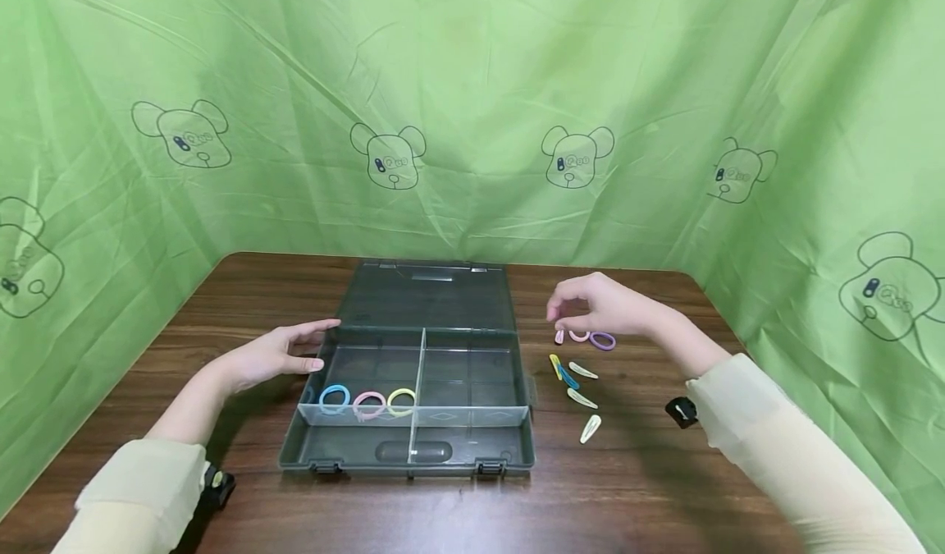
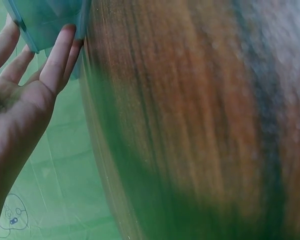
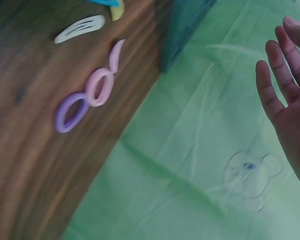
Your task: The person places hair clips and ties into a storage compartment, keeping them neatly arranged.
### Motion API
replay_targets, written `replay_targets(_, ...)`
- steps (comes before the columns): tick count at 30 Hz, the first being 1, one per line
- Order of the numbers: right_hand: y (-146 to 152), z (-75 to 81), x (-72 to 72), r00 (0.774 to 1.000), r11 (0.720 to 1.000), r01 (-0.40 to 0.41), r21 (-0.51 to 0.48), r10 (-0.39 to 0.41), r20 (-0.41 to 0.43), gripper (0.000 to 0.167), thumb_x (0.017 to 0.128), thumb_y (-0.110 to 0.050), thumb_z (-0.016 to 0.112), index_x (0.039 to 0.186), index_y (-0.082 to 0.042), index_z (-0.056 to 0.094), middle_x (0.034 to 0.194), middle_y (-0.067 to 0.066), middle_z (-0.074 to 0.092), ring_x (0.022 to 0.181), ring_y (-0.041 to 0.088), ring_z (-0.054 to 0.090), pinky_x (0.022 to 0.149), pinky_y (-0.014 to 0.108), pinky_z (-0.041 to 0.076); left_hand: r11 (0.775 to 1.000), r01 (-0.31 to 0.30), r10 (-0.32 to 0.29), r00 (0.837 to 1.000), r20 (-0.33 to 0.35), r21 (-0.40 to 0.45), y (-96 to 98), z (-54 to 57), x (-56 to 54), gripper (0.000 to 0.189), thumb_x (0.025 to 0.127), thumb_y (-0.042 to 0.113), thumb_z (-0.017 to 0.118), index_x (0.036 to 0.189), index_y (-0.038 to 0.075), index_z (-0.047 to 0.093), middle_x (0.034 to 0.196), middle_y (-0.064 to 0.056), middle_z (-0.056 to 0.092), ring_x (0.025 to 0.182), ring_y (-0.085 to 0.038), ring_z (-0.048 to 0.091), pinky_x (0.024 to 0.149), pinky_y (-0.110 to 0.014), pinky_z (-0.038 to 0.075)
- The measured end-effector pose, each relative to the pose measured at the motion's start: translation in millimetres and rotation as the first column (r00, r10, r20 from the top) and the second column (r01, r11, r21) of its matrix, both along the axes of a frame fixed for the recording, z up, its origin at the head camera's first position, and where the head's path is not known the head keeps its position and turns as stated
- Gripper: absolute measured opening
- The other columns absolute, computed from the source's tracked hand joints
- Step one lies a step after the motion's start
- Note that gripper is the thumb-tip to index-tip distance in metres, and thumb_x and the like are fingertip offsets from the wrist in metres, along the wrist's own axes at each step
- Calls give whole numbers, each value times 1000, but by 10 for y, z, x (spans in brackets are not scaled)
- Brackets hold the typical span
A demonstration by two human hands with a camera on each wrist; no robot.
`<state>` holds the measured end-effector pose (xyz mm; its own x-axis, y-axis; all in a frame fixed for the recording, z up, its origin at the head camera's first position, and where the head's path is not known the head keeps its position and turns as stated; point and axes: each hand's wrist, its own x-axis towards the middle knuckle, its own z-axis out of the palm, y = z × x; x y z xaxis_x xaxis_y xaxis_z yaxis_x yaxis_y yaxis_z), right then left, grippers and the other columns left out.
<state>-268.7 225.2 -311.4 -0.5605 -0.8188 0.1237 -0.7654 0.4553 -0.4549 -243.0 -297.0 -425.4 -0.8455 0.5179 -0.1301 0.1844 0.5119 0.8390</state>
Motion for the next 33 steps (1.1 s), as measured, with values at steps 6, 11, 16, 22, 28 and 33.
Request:
replay_targets(6,283,-233,-74,988,991,117,-70,-123,-91,15,80,-6,73,89,-18,68,86,-11,67,79,10,63,73,29,49,1000,-4,3,1000,14,9,-4,2,16,69,90,22,64,149,15,29,148,-26,30,134,-45,28,99,-51,38)
replay_targets(11,516,-461,-140,967,970,222,-101,-233,-108,12,80,-9,74,90,-14,69,87,-11,68,82,11,63,72,34,50,1000,-8,8,1000,3,-4,-24,8,23,68,90,22,64,148,16,30,147,-26,32,134,-45,30,97,-48,39)
replay_targets(16,682,-645,-191,944,945,298,-131,-312,-102,14,78,-6,75,90,-10,69,85,-6,69,83,15,64,74,33,50,1000,-2,2,1000,3,-1,-28,13,18,67,90,22,64,148,16,30,147,-24,32,133,-44,30,96,-40,42)
replay_targets(22,792,-786,-271,916,922,359,-146,-378,-136,13,78,-6,75,89,-8,69,82,-4,68,79,16,63,74,36,50,1000,2,-2,1000,6,0,-26,16,6,67,90,21,64,148,17,30,148,-24,31,134,-44,30,94,-35,43)
replay_targets(28,905,-904,-373,893,903,419,-95,-429,-136,13,78,-7,75,90,-8,70,84,-1,69,81,20,64,75,43,50,1000,4,-4,1000,-5,-14,-14,19,5,67,91,22,64,148,17,30,148,-23,31,133,-43,31,97,-42,41)
replay_targets(33,969,-988,-433,885,897,438,-61,-442,-146,14,77,-6,75,90,-7,70,82,0,68,80,22,64,75,40,49,1000,2,-2,1000,-1,-14,-2,22,15,68,91,23,64,149,15,29,148,-24,32,134,-43,30,99,-48,37)
